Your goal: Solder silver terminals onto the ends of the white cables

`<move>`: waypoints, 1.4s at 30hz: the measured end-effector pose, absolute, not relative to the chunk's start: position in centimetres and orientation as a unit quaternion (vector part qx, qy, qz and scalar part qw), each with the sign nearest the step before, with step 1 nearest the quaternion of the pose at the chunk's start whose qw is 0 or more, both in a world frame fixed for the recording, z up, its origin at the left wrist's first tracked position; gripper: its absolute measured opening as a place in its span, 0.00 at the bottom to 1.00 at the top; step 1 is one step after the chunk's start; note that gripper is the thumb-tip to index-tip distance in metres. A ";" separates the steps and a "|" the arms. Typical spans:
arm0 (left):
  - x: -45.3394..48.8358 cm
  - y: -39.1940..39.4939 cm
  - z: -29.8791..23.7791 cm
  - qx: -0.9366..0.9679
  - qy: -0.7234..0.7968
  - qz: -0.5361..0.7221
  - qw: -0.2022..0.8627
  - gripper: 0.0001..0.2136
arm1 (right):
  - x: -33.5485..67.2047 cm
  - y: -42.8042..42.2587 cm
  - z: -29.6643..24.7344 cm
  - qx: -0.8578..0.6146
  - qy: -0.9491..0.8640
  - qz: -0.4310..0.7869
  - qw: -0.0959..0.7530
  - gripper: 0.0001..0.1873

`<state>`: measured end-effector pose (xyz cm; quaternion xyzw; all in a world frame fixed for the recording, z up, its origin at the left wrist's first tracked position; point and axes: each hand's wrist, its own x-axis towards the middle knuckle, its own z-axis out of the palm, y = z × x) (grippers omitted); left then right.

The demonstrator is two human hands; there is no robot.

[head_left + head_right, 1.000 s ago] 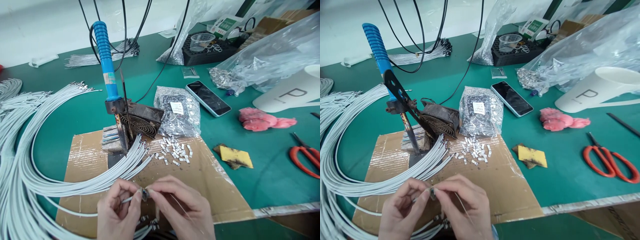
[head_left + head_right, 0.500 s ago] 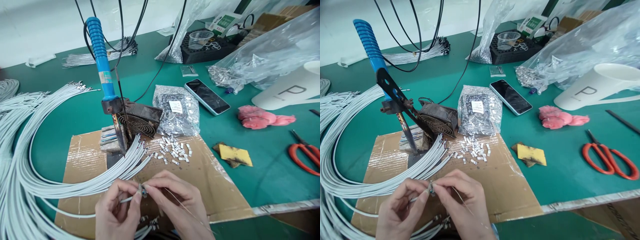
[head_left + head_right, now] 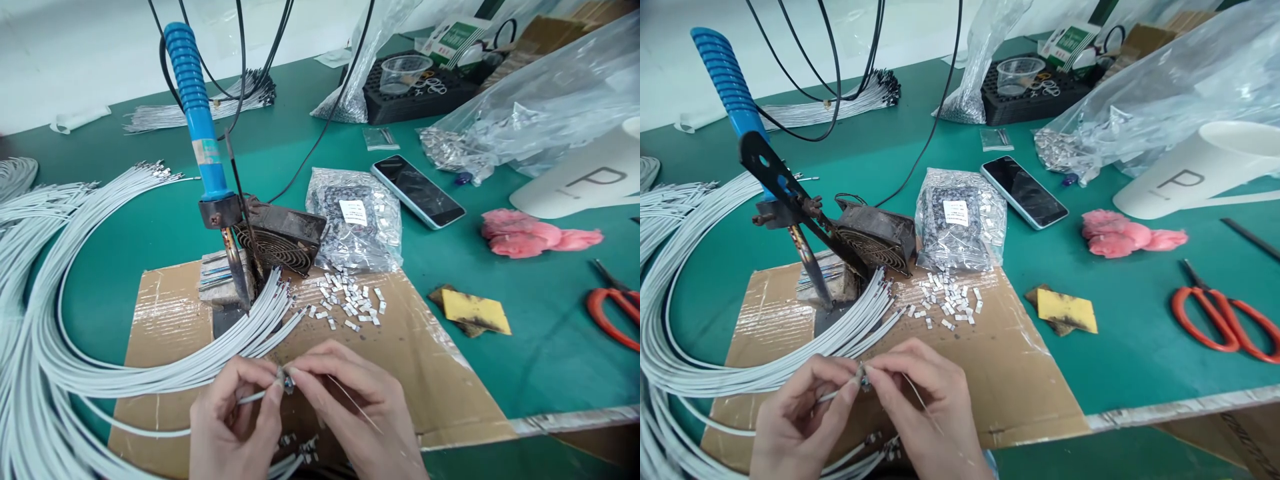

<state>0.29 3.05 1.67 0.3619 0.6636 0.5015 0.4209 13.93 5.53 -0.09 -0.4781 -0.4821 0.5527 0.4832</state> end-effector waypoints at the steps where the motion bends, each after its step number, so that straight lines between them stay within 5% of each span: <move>1: 0.2 3.2 1.6 0.356 0.667 0.499 0.423 0.06 | 14.0 5.4 -0.2 -0.479 -0.505 0.536 0.478 0.10; 5: -0.1 3.7 1.4 0.342 0.684 0.493 0.415 0.06 | 14.5 5.1 -0.8 -0.507 -0.576 0.453 0.454 0.18; 10: -0.7 4.5 1.2 0.330 0.701 0.498 0.390 0.05 | 14.5 5.3 -1.0 -0.566 -0.590 0.399 0.415 0.09; 12: -0.8 4.9 1.2 0.321 0.705 0.499 0.390 0.05 | 14.3 5.7 -0.6 -0.583 -0.591 0.390 0.397 0.14; 18: -1.1 5.9 1.6 0.308 0.720 0.503 0.366 0.05 | 13.2 7.3 0.1 -0.497 -0.614 0.434 0.433 0.15; 42: -2.9 7.0 1.1 0.359 0.666 0.508 0.412 0.05 | 11.4 8.2 0.7 -0.533 -0.519 0.464 0.481 0.10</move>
